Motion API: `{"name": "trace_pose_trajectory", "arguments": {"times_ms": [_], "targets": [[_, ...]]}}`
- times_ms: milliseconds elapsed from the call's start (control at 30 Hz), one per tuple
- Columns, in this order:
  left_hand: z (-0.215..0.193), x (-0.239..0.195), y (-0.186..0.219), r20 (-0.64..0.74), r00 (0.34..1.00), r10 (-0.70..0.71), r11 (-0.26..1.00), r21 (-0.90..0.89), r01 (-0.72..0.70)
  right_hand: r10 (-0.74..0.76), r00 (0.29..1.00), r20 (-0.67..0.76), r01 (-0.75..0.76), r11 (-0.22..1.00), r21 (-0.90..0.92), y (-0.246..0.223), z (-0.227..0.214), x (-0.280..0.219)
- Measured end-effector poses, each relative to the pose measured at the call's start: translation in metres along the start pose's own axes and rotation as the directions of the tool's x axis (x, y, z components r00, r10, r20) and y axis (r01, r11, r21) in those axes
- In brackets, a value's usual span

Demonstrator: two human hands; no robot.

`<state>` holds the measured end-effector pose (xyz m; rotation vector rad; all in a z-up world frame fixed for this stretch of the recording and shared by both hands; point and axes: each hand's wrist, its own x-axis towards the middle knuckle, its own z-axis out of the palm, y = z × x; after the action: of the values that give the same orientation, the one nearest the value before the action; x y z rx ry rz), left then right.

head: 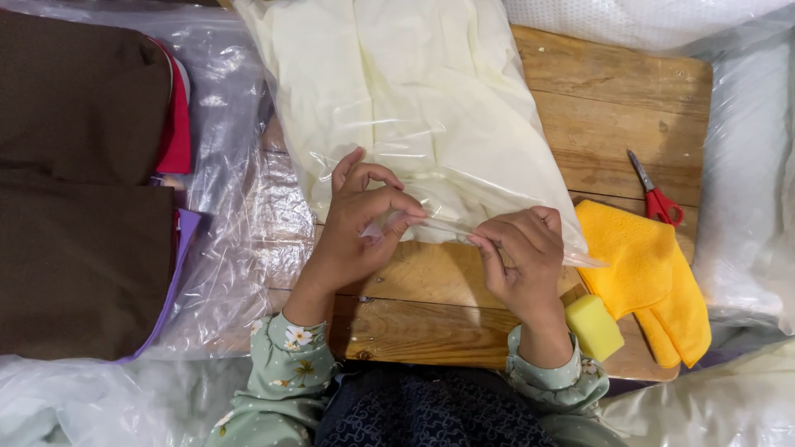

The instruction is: Cleaning a pillow with a sponge and then packing it into a plastic bag.

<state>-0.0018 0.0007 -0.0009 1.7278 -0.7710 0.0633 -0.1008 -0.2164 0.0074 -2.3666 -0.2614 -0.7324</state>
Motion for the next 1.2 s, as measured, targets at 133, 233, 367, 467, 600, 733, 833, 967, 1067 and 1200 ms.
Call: {"name": "trace_pose_trajectory", "arguments": {"times_ms": [133,233,367,467,600,733,833,967,1067,1200], "targets": [[-0.004,0.001,-0.001,-0.02,1.0,-0.004,1.0,0.013,0.004,0.027,1.0,0.013,-0.028,0.999,0.034,0.004,-0.004,0.004],[-0.01,0.001,-0.008,-0.092,0.995,-0.031,0.999,0.019,0.033,0.052,0.998,0.035,-0.054,0.998,0.039,0.008,-0.01,0.005],[-0.013,0.001,-0.012,-0.1,0.994,-0.037,0.999,0.037,0.04,0.041,0.998,0.047,-0.044,0.997,0.057,0.01,-0.009,0.003],[-0.014,0.002,-0.01,-0.1,0.994,-0.037,0.998,0.037,0.041,0.026,0.999,0.044,-0.028,0.999,0.039,0.01,-0.009,0.002],[-0.016,0.003,-0.006,-0.101,0.994,-0.035,0.999,0.016,0.036,-0.017,1.0,0.025,0.017,1.0,0.012,0.008,-0.008,-0.001],[-0.018,0.003,-0.007,-0.118,0.992,-0.039,0.999,0.018,0.041,-0.015,1.0,0.026,0.014,0.999,0.037,0.01,-0.01,0.0],[-0.024,0.003,-0.008,-0.132,0.991,-0.027,0.998,0.057,0.035,0.009,0.998,0.065,-0.016,0.994,0.11,0.013,-0.014,0.002],[-0.03,0.005,-0.006,-0.175,0.984,-0.032,0.996,0.081,0.046,0.029,0.992,0.119,-0.044,0.991,0.13,0.015,-0.017,0.001],[-0.03,0.007,-0.003,-0.203,0.979,-0.032,0.996,0.076,0.048,0.027,0.989,0.147,-0.043,0.993,0.109,0.02,-0.021,-0.001],[-0.033,0.008,-0.001,-0.236,0.971,-0.021,0.995,0.09,0.043,0.009,0.981,0.193,-0.028,0.995,0.095,0.02,-0.03,0.002]]}}
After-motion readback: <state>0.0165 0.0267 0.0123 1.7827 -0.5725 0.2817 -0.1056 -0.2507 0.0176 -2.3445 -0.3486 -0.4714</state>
